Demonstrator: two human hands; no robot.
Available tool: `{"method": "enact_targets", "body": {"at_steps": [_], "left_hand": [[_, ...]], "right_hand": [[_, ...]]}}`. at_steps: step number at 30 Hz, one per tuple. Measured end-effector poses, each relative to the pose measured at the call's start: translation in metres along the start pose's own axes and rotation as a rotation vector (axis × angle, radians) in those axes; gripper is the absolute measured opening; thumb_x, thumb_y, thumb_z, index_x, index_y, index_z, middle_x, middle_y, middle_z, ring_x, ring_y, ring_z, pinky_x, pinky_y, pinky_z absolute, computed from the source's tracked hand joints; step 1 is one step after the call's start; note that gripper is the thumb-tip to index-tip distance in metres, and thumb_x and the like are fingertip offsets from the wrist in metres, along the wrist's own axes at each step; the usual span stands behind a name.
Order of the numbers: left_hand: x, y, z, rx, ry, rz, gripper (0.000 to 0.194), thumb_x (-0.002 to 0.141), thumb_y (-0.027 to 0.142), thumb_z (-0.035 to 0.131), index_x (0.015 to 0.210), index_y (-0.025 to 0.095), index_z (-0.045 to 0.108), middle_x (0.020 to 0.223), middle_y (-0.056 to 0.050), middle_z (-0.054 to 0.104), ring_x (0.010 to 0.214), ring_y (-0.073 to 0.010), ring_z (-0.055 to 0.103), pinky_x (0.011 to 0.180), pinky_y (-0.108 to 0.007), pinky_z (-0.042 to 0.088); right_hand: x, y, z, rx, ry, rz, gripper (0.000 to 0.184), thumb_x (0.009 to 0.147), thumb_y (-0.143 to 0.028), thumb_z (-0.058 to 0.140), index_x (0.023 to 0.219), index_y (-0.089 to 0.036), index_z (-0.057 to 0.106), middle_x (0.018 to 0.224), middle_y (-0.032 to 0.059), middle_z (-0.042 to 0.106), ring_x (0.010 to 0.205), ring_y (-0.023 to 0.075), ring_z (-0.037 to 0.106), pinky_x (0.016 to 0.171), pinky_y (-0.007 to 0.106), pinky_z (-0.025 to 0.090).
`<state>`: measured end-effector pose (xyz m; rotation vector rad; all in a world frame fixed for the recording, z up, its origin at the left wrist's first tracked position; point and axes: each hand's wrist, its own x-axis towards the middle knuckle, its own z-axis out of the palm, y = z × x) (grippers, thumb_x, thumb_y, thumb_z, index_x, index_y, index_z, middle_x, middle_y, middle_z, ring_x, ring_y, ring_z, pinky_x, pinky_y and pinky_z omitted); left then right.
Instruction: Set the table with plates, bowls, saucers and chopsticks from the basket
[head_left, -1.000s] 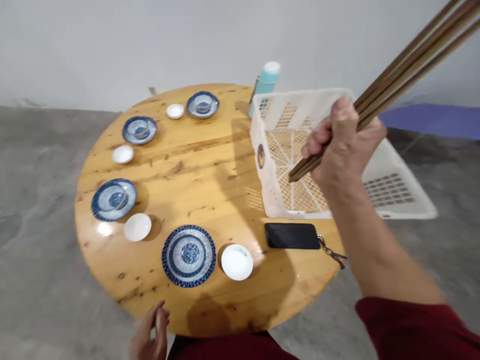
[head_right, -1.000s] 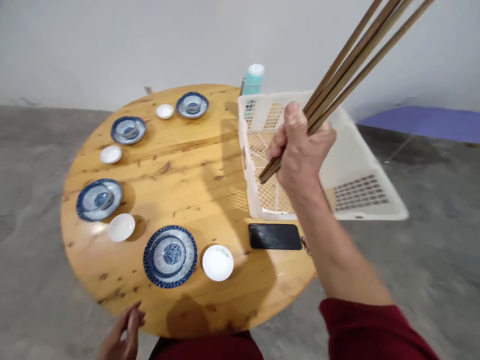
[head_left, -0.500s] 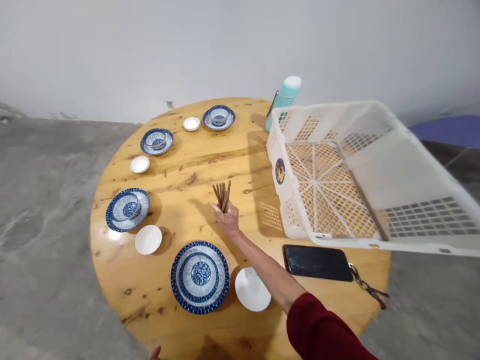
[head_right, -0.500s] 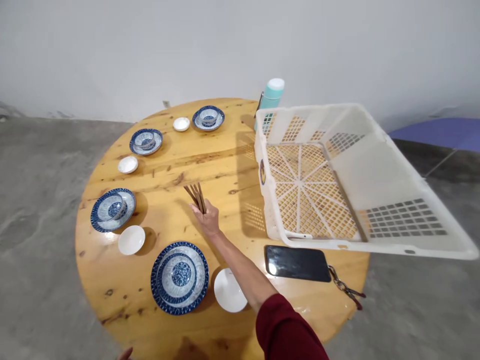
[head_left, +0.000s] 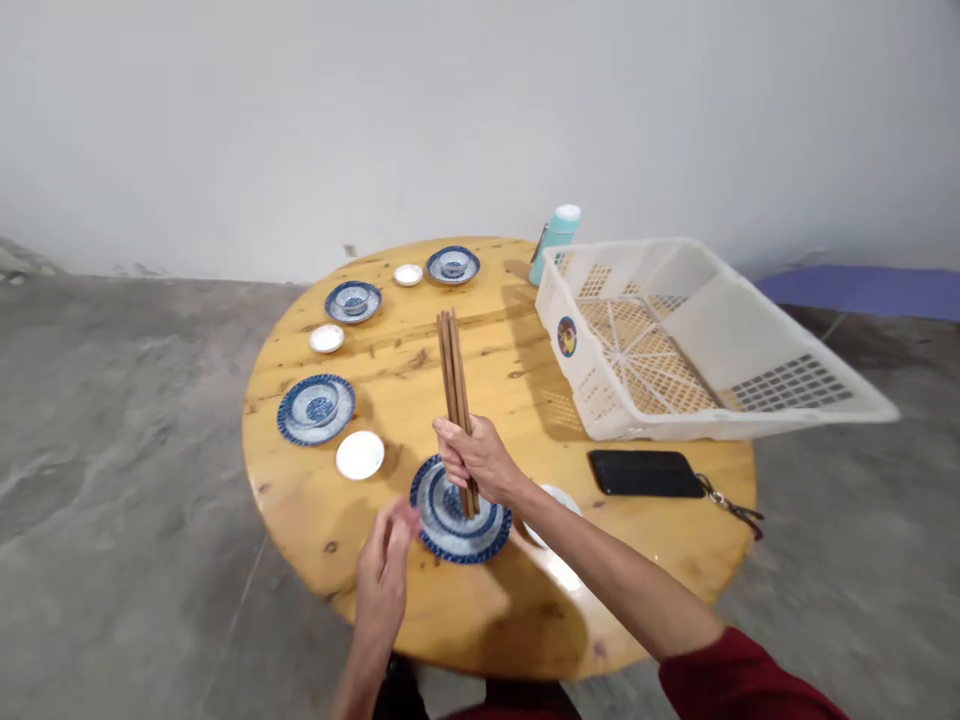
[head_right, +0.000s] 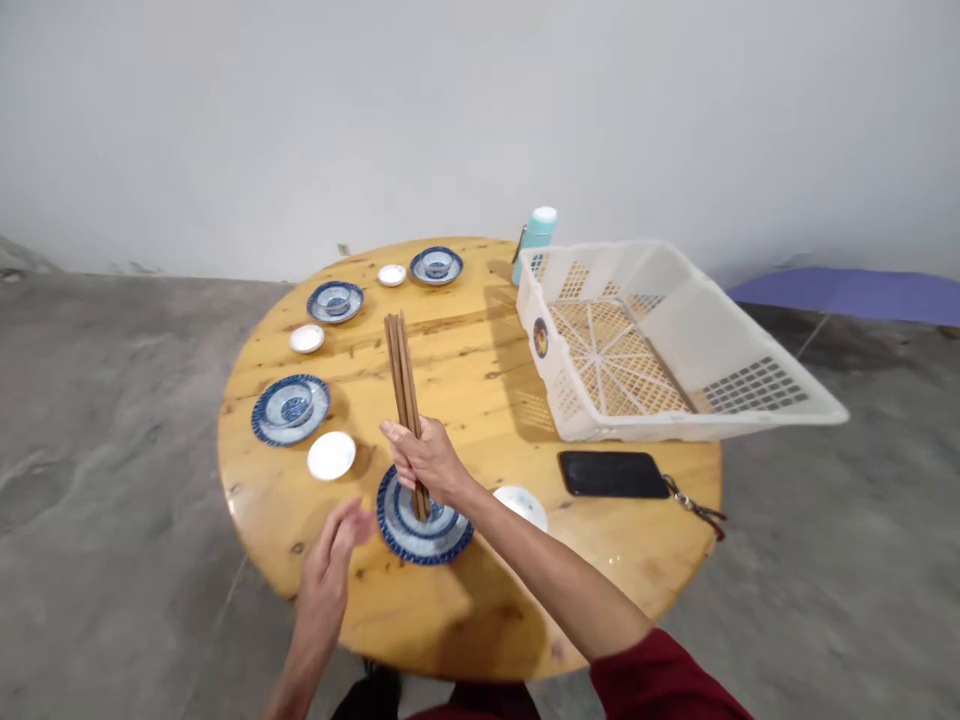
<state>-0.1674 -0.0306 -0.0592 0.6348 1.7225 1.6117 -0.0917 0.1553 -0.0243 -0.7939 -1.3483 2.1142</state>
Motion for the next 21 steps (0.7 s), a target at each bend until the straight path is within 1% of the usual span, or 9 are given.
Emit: {"method": "enact_targets", "body": {"at_steps": [2, 4, 6, 8, 10, 13, 15, 17, 21], "left_hand": [[0.015, 0.013, -0.006, -0.117, -0.11, 0.014, 0.046, 0.091, 0.052, 0.067, 0.12, 0.016, 0.07, 0.113, -0.014, 0.073, 0.116, -0.0279, 0.068, 0.097, -0.032, 0.056], [0.02, 0.025, -0.012, -0.244, -0.216, -0.011, 0.05, 0.09, 0.058, 0.065, 0.115, 0.016, 0.07, 0.109, -0.013, 0.074, 0.113, -0.0254, 0.069, 0.093, -0.032, 0.057], [0.016, 0.031, -0.018, -0.327, -0.303, -0.109, 0.054, 0.086, 0.062, 0.067, 0.11, 0.014, 0.07, 0.1, -0.012, 0.075, 0.097, -0.0231, 0.072, 0.079, -0.029, 0.06], [0.006, 0.032, -0.025, -0.337, -0.331, -0.217, 0.054, 0.082, 0.062, 0.07, 0.104, 0.013, 0.069, 0.092, -0.01, 0.075, 0.074, -0.0181, 0.071, 0.058, -0.024, 0.055], [-0.004, 0.027, -0.03, -0.306, -0.32, -0.299, 0.053, 0.079, 0.062, 0.072, 0.099, 0.014, 0.067, 0.089, -0.008, 0.074, 0.054, -0.012, 0.062, 0.04, -0.02, 0.044], [-0.014, 0.016, -0.031, -0.316, -0.297, -0.362, 0.055, 0.075, 0.064, 0.072, 0.097, 0.015, 0.063, 0.088, -0.006, 0.074, 0.041, -0.0088, 0.054, 0.03, -0.019, 0.034], [-0.018, 0.01, -0.026, -0.358, -0.252, -0.374, 0.058, 0.071, 0.065, 0.074, 0.096, 0.015, 0.061, 0.086, -0.006, 0.073, 0.042, -0.0093, 0.055, 0.03, -0.019, 0.032], [-0.019, 0.005, -0.019, -0.385, -0.203, -0.366, 0.057, 0.07, 0.065, 0.075, 0.094, 0.015, 0.061, 0.083, -0.005, 0.073, 0.048, -0.0106, 0.058, 0.034, -0.018, 0.034], [-0.021, 0.001, 0.001, -0.386, -0.175, -0.26, 0.051, 0.075, 0.063, 0.072, 0.092, 0.016, 0.062, 0.082, -0.006, 0.073, 0.068, -0.0159, 0.068, 0.051, -0.021, 0.047]], "right_hand": [[-0.038, 0.01, 0.037, 0.066, -0.109, 0.137, 0.059, 0.072, -0.07, 0.076, 0.068, -0.025, 0.038, 0.048, -0.0115, 0.034, 0.036, 0.0047, 0.025, 0.033, 0.02, 0.026], [-0.069, 0.028, 0.066, 0.084, -0.137, 0.236, 0.062, 0.068, -0.07, 0.08, 0.067, -0.024, 0.039, 0.047, -0.0119, 0.035, 0.035, 0.0035, 0.025, 0.033, 0.018, 0.024], [-0.091, 0.047, 0.086, 0.091, -0.107, 0.299, 0.063, 0.065, -0.069, 0.082, 0.068, -0.024, 0.038, 0.047, -0.0124, 0.037, 0.035, 0.0027, 0.026, 0.033, 0.016, 0.023], [-0.107, 0.063, 0.097, 0.085, -0.062, 0.331, 0.061, 0.065, -0.065, 0.084, 0.07, -0.023, 0.04, 0.048, -0.0125, 0.039, 0.035, 0.002, 0.026, 0.033, 0.015, 0.023], [-0.117, 0.077, 0.102, 0.055, -0.015, 0.328, 0.057, 0.067, -0.062, 0.083, 0.073, -0.023, 0.043, 0.051, -0.0108, 0.044, 0.036, 0.0022, 0.029, 0.033, 0.015, 0.024], [-0.128, 0.093, 0.103, -0.031, 0.123, 0.198, 0.05, 0.072, -0.063, 0.078, 0.077, -0.022, 0.049, 0.059, -0.0063, 0.053, 0.038, 0.0061, 0.042, 0.033, 0.018, 0.034], [-0.135, 0.101, 0.101, -0.098, 0.237, 0.076, 0.046, 0.075, -0.063, 0.074, 0.081, -0.023, 0.052, 0.064, -0.0037, 0.057, 0.045, 0.0117, 0.054, 0.039, 0.024, 0.047], [-0.14, 0.106, 0.096, -0.176, 0.306, -0.015, 0.041, 0.078, -0.062, 0.071, 0.085, -0.023, 0.057, 0.069, -0.0012, 0.061, 0.056, 0.017, 0.063, 0.049, 0.03, 0.056], [-0.147, 0.109, 0.077, -0.428, 0.344, -0.159, 0.029, 0.09, -0.053, 0.06, 0.093, -0.025, 0.064, 0.075, 0.0023, 0.065, 0.066, 0.0216, 0.067, 0.066, 0.036, 0.059]]}}
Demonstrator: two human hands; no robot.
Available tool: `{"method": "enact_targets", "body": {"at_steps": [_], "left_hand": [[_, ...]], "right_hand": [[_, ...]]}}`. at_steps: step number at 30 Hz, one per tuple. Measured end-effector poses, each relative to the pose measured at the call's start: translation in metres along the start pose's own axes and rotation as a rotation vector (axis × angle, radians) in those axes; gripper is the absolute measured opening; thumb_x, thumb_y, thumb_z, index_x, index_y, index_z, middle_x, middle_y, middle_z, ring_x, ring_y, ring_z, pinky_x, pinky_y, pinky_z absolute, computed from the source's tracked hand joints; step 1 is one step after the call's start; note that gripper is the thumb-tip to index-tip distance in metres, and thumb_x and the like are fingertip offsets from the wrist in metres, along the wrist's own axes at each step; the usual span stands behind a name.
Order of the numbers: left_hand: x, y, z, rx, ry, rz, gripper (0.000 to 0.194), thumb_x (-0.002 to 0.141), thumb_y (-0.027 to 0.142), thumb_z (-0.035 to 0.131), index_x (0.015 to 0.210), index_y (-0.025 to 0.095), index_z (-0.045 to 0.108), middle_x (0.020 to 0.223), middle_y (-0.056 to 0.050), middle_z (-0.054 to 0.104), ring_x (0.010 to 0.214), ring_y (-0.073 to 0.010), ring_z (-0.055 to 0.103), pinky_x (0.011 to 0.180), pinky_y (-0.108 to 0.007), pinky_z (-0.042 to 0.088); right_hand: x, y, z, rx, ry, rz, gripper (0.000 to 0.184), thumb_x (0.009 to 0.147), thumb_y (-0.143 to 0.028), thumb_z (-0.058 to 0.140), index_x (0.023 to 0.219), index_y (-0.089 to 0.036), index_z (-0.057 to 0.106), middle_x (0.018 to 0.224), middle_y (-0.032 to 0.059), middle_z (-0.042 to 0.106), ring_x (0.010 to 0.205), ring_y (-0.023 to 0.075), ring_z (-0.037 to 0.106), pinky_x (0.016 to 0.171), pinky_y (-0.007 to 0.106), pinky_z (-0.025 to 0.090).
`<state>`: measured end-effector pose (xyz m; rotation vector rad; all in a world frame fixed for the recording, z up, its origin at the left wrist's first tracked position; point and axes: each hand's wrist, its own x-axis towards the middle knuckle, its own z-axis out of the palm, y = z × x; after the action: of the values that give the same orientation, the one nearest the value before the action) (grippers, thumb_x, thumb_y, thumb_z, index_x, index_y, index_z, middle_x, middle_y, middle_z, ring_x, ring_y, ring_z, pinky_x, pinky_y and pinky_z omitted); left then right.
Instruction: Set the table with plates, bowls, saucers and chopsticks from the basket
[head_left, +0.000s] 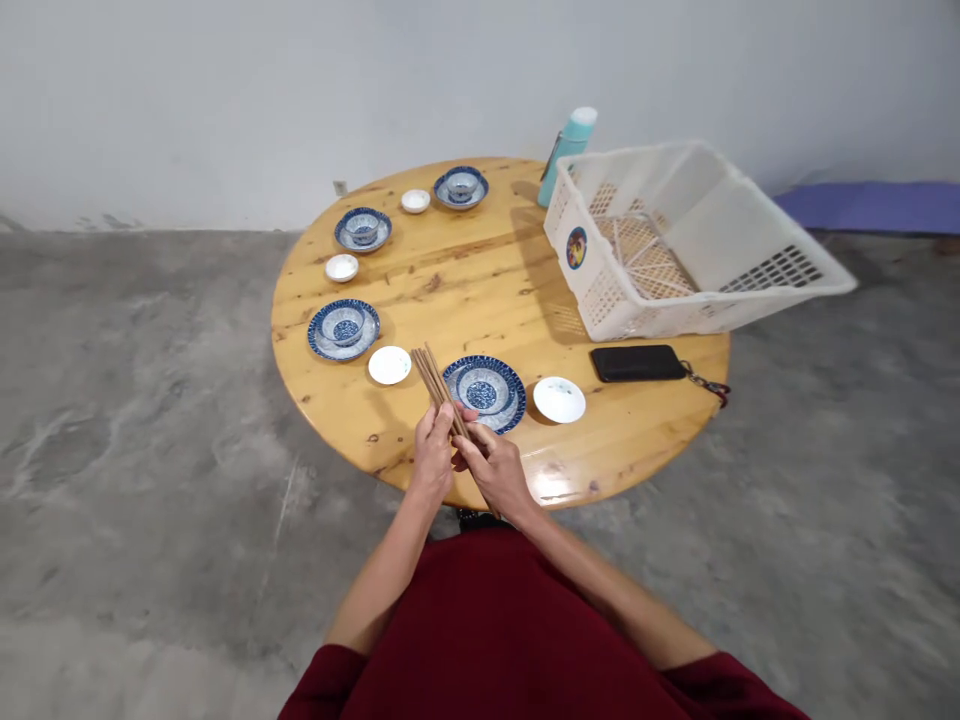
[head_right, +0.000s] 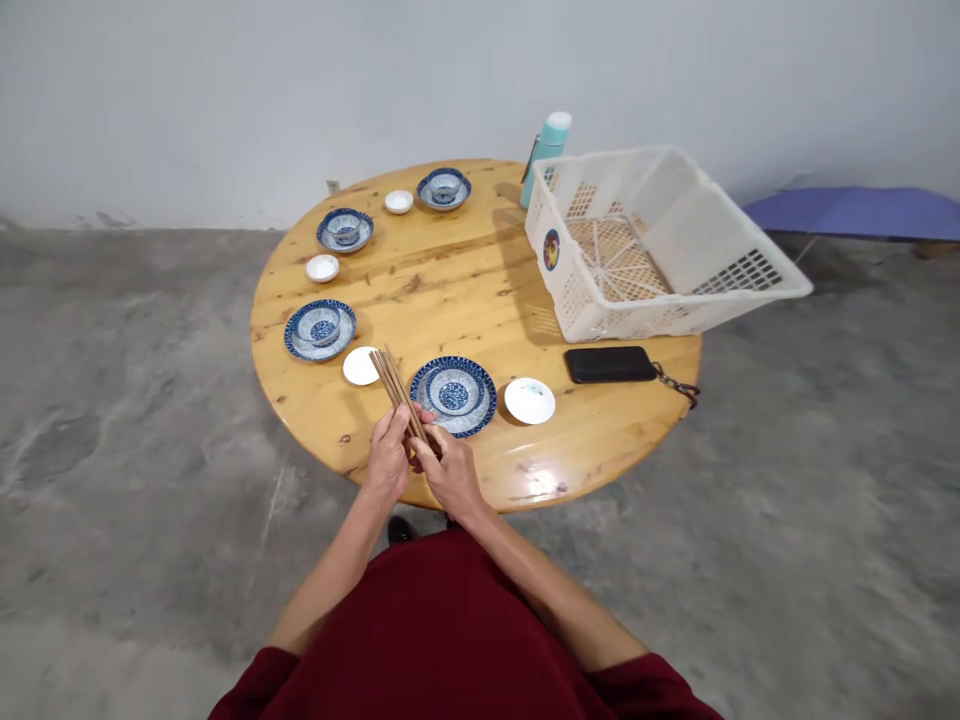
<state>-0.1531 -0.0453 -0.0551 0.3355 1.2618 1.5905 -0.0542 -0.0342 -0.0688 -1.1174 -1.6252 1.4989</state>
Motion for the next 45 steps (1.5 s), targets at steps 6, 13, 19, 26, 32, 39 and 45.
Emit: {"method": "enact_targets", "body": {"at_steps": [6, 13, 19, 26, 32, 39, 45], "left_hand": [[0.006, -0.015, 0.023, 0.123, -0.049, 0.134, 0.043, 0.087, 0.061, 0.062, 0.097, 0.019, 0.059, 0.092, -0.006, 0.072, 0.091, -0.0183, 0.07, 0.08, -0.027, 0.055], [0.012, -0.028, 0.006, 0.368, 0.002, 0.405, 0.038, 0.094, 0.057, 0.059, 0.105, 0.02, 0.061, 0.1, -0.007, 0.07, 0.095, -0.0192, 0.068, 0.089, -0.03, 0.053], [0.028, -0.059, -0.022, 0.466, 0.044, 0.542, 0.043, 0.092, 0.062, 0.06, 0.104, 0.02, 0.059, 0.098, -0.008, 0.068, 0.09, -0.0201, 0.066, 0.089, -0.035, 0.054], [0.021, -0.067, -0.03, 0.513, -0.057, 0.615, 0.033, 0.098, 0.053, 0.054, 0.102, 0.022, 0.065, 0.104, -0.009, 0.068, 0.106, -0.0238, 0.064, 0.103, -0.04, 0.049], [0.018, -0.064, -0.026, 0.526, -0.115, 0.618, 0.032, 0.1, 0.05, 0.052, 0.102, 0.021, 0.066, 0.105, -0.011, 0.069, 0.106, -0.0247, 0.066, 0.102, -0.043, 0.051], [0.02, -0.065, -0.035, 0.61, -0.112, 0.625, 0.033, 0.102, 0.049, 0.049, 0.105, 0.022, 0.069, 0.11, -0.014, 0.071, 0.109, -0.0262, 0.067, 0.101, -0.045, 0.054], [0.026, -0.07, -0.038, 0.601, -0.103, 0.635, 0.038, 0.099, 0.055, 0.051, 0.105, 0.023, 0.07, 0.098, -0.011, 0.072, 0.095, -0.0249, 0.069, 0.089, -0.041, 0.057]], "right_hand": [[0.013, 0.026, -0.019, -0.262, 0.081, -0.245, 0.035, 0.1, -0.041, 0.04, 0.112, -0.023, 0.067, 0.097, 0.0149, 0.072, 0.093, 0.0308, 0.07, 0.086, 0.044, 0.057], [0.038, 0.069, -0.001, -0.244, 0.019, -0.562, 0.041, 0.105, -0.035, 0.033, 0.132, -0.019, 0.058, 0.112, 0.0169, 0.07, 0.109, 0.0288, 0.069, 0.092, 0.043, 0.057], [0.056, 0.108, 0.01, -0.288, -0.079, -0.692, 0.037, 0.106, -0.038, 0.032, 0.113, -0.018, 0.062, 0.094, 0.0135, 0.069, 0.09, 0.0257, 0.068, 0.079, 0.039, 0.059], [0.05, 0.114, 0.001, -0.343, -0.142, -0.683, 0.037, 0.106, -0.038, 0.033, 0.118, -0.019, 0.062, 0.102, 0.0153, 0.069, 0.107, 0.0275, 0.065, 0.09, 0.045, 0.057], [0.044, 0.097, -0.016, -0.378, -0.094, -0.732, 0.041, 0.1, -0.028, 0.044, 0.139, -0.019, 0.053, 0.128, 0.019, 0.063, 0.123, 0.0293, 0.059, 0.101, 0.05, 0.054], [0.028, 0.037, -0.051, -0.382, 0.045, -0.69, 0.028, 0.091, -0.022, 0.057, 0.117, -0.02, 0.066, 0.111, 0.0134, 0.064, 0.105, 0.0271, 0.065, 0.093, 0.046, 0.057], [0.043, -0.013, -0.053, -0.333, 0.01, -0.661, 0.032, 0.094, -0.03, 0.062, 0.125, -0.022, 0.065, 0.113, 0.011, 0.066, 0.084, 0.0205, 0.066, 0.086, 0.041, 0.058]]}}
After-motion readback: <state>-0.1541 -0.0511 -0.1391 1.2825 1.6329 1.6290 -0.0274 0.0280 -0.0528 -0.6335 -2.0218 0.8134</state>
